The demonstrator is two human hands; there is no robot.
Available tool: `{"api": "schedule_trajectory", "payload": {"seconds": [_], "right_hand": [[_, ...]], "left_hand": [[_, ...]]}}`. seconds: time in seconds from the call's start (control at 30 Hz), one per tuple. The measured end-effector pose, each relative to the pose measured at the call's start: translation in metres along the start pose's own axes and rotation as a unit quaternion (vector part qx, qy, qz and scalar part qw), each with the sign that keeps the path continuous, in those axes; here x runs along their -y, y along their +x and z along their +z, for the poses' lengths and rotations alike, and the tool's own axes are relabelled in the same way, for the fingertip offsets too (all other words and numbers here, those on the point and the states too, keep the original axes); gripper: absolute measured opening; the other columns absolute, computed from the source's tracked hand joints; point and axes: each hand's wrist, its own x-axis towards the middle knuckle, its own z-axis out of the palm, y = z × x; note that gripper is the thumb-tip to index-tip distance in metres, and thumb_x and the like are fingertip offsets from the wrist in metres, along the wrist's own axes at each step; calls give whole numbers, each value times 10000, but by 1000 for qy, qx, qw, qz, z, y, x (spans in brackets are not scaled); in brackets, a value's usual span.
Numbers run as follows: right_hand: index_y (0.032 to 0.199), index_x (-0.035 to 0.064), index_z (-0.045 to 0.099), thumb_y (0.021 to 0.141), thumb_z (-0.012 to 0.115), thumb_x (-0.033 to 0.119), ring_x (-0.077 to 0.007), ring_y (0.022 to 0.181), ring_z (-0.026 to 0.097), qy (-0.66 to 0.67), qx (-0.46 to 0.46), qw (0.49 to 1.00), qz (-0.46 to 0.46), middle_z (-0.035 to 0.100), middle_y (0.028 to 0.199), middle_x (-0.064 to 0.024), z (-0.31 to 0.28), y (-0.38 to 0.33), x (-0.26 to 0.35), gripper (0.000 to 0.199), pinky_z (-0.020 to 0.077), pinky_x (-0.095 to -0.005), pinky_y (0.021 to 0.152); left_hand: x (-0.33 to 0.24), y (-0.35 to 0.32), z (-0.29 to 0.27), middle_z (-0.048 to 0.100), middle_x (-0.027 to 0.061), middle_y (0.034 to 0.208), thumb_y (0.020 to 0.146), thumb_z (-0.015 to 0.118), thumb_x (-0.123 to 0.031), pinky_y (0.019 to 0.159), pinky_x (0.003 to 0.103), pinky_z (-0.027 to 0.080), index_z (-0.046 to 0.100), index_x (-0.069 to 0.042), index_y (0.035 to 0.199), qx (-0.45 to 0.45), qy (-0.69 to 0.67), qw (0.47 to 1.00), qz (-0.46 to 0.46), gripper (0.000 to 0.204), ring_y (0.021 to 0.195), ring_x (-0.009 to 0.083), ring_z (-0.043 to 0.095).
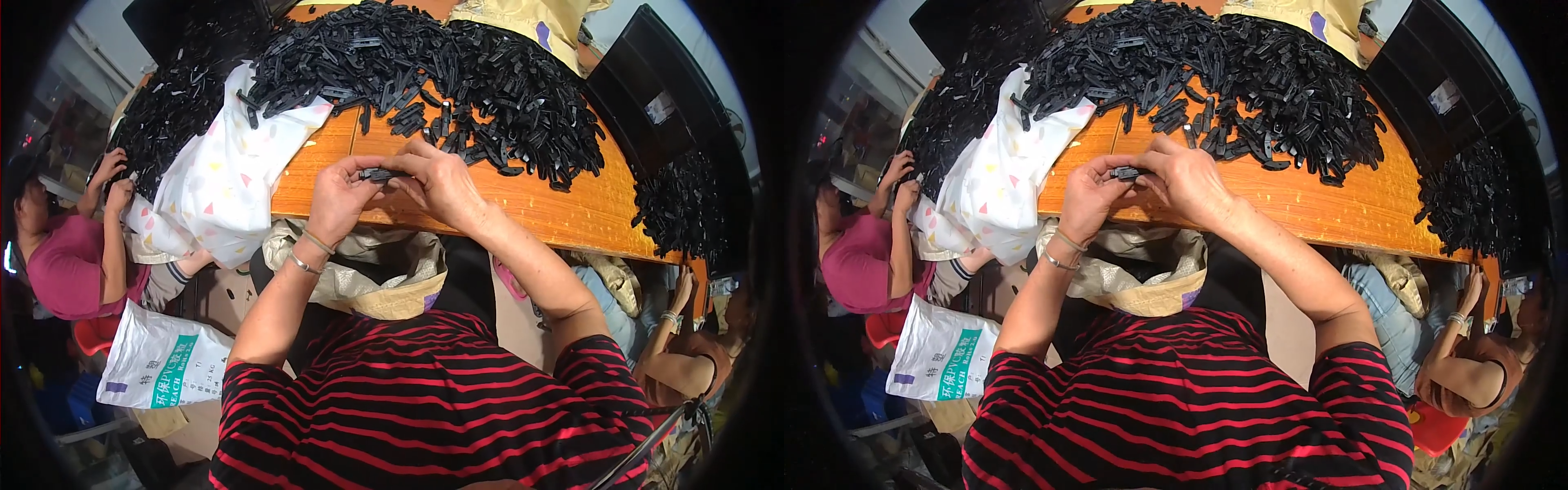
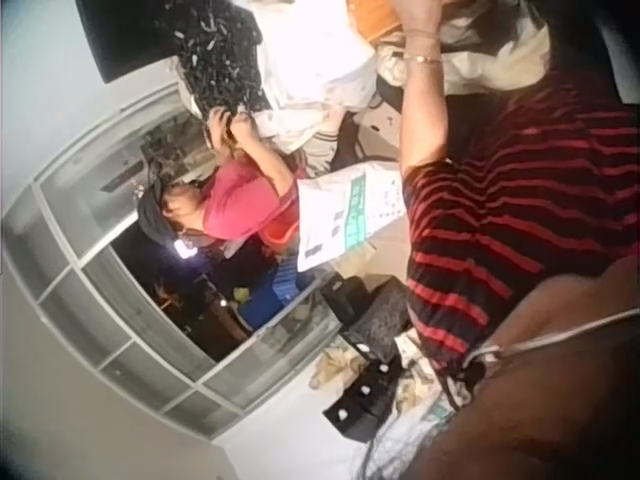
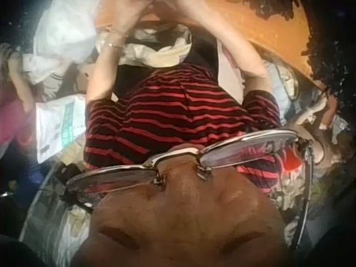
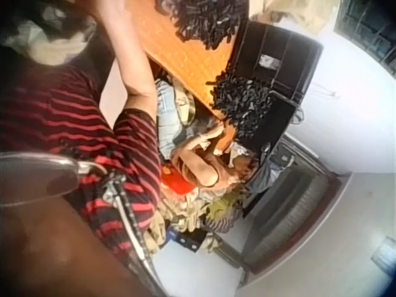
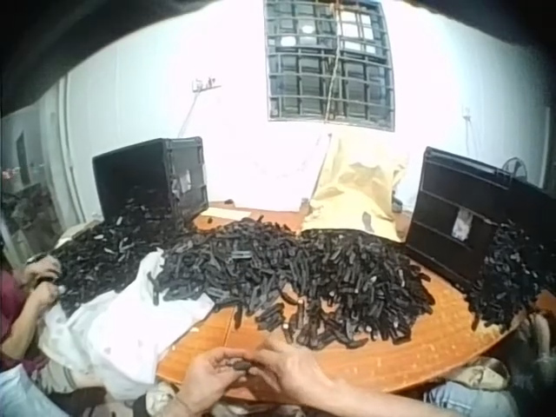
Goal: Sorting and inspecting a large pile of black plastic components on a workshop table.
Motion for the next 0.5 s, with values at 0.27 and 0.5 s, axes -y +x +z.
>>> {"api": "schedule_trajectory", "payload": {"seconds": [0.27,0.5], "right_hand": [[991,41,688,767,720,65,-302,770,648,-11,5,1000,28,636,873,-116,-2,0,-1,228,521,-360,648],[992,4,664,717,786,95,-196,722,635,77,52,988,125,663,871,-87,-6,4,2,315,502,-309,614]], "left_hand": [[-1,-6,0,647,138,1015,882,571,35,784,243,561,524,112,1153,20,-5,1000,1,285,878,148,660],[-9,-14,11,626,81,1031,882,596,-1,771,202,508,524,66,1198,3,59,997,51,331,878,89,611]]}}
